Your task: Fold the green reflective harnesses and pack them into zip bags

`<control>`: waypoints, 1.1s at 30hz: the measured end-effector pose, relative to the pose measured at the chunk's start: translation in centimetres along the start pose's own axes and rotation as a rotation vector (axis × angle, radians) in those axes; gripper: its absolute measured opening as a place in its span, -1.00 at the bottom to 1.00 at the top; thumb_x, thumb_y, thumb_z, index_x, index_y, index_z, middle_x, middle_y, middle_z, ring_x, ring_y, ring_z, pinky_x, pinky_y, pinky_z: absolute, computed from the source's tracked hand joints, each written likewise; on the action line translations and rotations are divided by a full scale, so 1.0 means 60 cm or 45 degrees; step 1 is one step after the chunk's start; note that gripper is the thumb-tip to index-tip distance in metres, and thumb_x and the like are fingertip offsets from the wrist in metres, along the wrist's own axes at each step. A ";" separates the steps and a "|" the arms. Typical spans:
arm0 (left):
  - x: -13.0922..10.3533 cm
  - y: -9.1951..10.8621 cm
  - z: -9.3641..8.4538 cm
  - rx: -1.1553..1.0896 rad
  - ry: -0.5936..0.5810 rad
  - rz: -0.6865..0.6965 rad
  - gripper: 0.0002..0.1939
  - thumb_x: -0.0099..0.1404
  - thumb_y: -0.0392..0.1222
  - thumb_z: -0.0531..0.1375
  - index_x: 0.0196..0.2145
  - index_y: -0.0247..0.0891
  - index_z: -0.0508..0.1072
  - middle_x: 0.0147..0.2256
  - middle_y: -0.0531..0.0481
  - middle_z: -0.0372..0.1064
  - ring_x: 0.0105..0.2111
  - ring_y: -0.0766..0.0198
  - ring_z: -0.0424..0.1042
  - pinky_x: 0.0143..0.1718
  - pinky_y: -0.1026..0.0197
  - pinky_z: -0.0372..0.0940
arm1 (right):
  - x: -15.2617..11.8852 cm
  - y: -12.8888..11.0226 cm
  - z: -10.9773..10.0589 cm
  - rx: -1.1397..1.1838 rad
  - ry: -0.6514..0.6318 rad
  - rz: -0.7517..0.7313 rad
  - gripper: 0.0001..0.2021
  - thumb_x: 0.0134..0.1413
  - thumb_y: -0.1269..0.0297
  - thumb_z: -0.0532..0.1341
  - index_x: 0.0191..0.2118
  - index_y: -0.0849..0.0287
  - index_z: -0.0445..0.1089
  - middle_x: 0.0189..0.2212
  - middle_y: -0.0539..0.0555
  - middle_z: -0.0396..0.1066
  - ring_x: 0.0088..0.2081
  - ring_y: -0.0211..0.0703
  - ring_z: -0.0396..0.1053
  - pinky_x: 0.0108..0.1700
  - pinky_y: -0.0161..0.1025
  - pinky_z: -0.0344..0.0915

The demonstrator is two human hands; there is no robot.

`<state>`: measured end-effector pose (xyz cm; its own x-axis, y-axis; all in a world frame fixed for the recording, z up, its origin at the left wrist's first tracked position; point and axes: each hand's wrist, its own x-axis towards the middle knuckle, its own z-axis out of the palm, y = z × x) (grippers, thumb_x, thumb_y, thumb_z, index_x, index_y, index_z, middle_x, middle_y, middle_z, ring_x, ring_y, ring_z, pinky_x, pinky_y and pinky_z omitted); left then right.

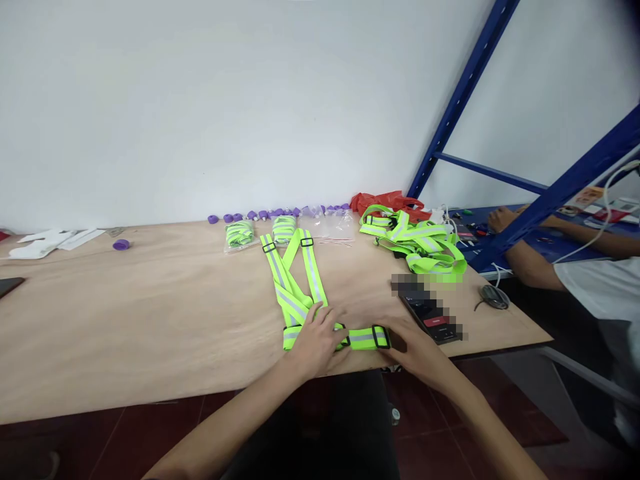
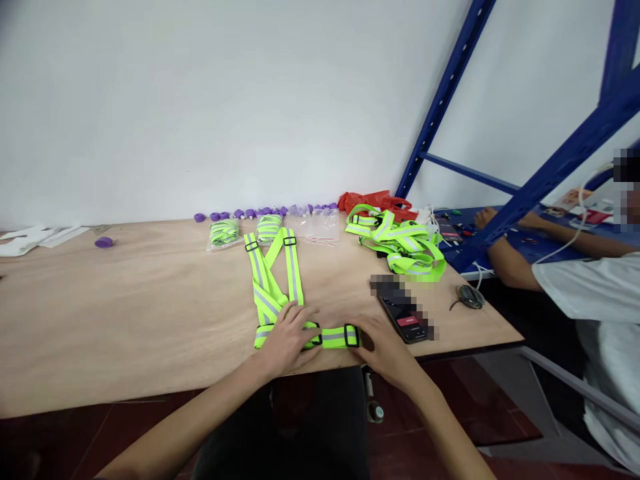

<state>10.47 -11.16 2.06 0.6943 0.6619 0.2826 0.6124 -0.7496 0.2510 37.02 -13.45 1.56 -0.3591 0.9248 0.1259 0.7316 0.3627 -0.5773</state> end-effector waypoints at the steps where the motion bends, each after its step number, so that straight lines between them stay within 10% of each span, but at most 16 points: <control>1: -0.005 0.007 -0.002 0.077 -0.007 -0.033 -0.76 0.37 -0.08 0.17 -0.06 -0.18 0.48 0.06 -0.19 0.36 0.06 -0.06 0.30 0.18 -0.21 0.07 | 0.004 -0.004 -0.002 0.049 -0.023 0.026 -0.60 0.10 0.31 0.22 0.09 0.08 0.40 0.07 0.16 0.44 0.11 0.06 0.37 0.16 0.05 0.30; 15: -0.072 0.058 0.001 0.281 -0.016 -0.288 -0.53 0.41 -0.09 0.08 0.22 -0.26 0.29 0.20 -0.23 0.29 0.21 -0.15 0.23 0.24 -0.27 0.02 | 0.020 -0.037 -0.025 0.135 -0.173 0.069 -0.62 0.06 0.17 0.31 0.03 0.02 0.44 -0.07 0.09 0.47 -0.22 -0.09 0.44 -0.21 -0.19 0.43; 21: -0.092 0.068 0.003 0.219 -0.011 -0.322 -0.49 0.41 -0.12 0.07 0.24 -0.38 0.24 0.23 -0.29 0.25 0.25 -0.11 0.20 0.26 -0.17 0.06 | 0.039 -0.057 -0.022 0.518 0.085 0.171 -0.54 0.03 -0.01 0.33 0.01 0.09 0.41 -0.16 0.13 0.44 -0.25 -0.09 0.44 -0.26 -0.19 0.47; 26: -0.110 0.066 0.004 0.167 0.017 -0.307 -0.51 0.42 -0.11 0.06 0.23 -0.35 0.26 0.19 -0.27 0.30 0.27 -0.08 0.16 0.30 -0.16 0.00 | 0.097 -0.138 0.019 0.906 0.025 0.022 -0.55 -0.02 0.05 0.38 -0.02 0.07 0.36 -0.08 0.09 0.37 -0.10 -0.08 0.43 -0.09 -0.16 0.44; 33: -0.112 0.080 0.013 0.186 -0.038 -0.429 -0.64 0.34 -0.15 0.14 0.02 -0.38 0.46 -0.02 -0.35 0.48 0.04 -0.21 0.39 0.07 -0.28 0.25 | 0.173 -0.235 0.119 0.644 -0.374 -0.232 -0.59 -0.11 0.29 0.45 -0.09 0.12 0.41 -0.19 -0.01 0.32 -0.37 -0.29 0.28 -0.27 -0.28 0.36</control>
<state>9.08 -19.22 0.63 0.4536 0.8730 0.1792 0.8547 -0.4831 0.1898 18.84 -9.78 5.24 -0.6503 0.7562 0.0727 0.3034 0.3462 -0.8877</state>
